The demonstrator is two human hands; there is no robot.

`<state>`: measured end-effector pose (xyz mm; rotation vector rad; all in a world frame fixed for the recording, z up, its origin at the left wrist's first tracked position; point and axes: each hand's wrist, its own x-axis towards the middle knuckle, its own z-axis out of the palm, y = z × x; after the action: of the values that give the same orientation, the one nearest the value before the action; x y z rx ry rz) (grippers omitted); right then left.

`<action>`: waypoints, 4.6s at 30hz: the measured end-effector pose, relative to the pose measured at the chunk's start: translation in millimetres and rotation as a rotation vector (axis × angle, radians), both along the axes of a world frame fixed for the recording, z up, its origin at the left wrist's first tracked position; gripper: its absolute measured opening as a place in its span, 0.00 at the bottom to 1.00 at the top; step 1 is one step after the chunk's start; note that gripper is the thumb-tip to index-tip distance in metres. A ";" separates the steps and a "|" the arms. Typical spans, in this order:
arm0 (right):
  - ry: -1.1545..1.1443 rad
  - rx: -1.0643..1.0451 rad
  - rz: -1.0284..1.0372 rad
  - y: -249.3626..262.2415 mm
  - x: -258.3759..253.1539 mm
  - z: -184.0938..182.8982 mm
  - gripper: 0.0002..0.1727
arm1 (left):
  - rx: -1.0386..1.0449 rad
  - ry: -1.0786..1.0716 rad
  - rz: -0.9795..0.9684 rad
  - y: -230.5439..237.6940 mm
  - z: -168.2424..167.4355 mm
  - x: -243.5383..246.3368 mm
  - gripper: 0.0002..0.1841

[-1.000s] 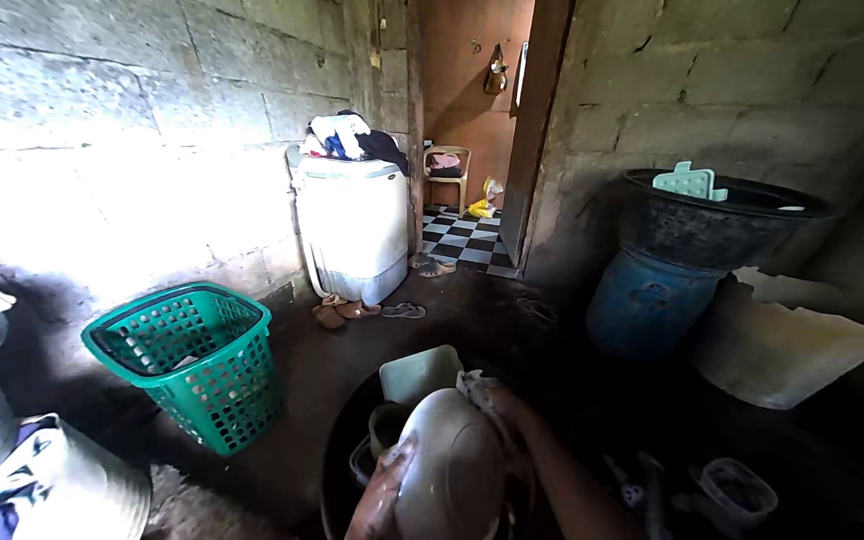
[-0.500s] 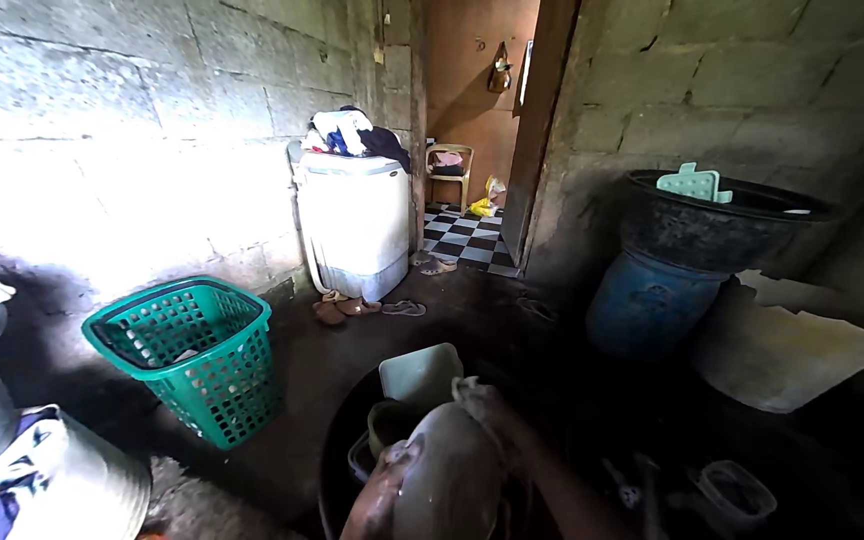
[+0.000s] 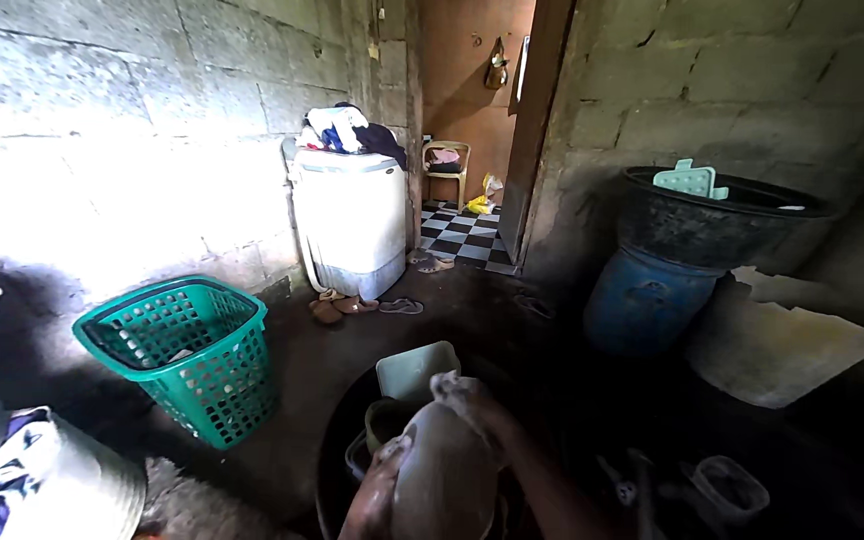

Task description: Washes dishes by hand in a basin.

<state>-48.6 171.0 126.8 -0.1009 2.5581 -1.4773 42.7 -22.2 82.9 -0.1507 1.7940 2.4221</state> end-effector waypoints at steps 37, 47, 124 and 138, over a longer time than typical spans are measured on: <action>-0.144 -0.071 -0.002 34.3 13.9 17.0 0.20 | 0.059 -0.027 -0.207 4.5 5.7 15.3 0.13; -0.015 0.316 0.233 -14.6 27.4 32.1 0.29 | -0.032 -0.108 -0.248 15.8 0.5 11.4 0.10; -0.019 -0.066 -0.142 76.2 25.4 -90.9 0.25 | -0.041 -0.045 -0.023 -3.3 -25.9 -13.9 0.17; -0.224 0.655 -1.008 251.2 75.7 -66.0 0.31 | -0.178 -0.293 0.224 -43.3 -35.4 -50.0 0.20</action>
<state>27.1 422.2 60.8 1.5042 2.8238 -0.6198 -7.2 -65.5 47.6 -0.7202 1.9364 2.2228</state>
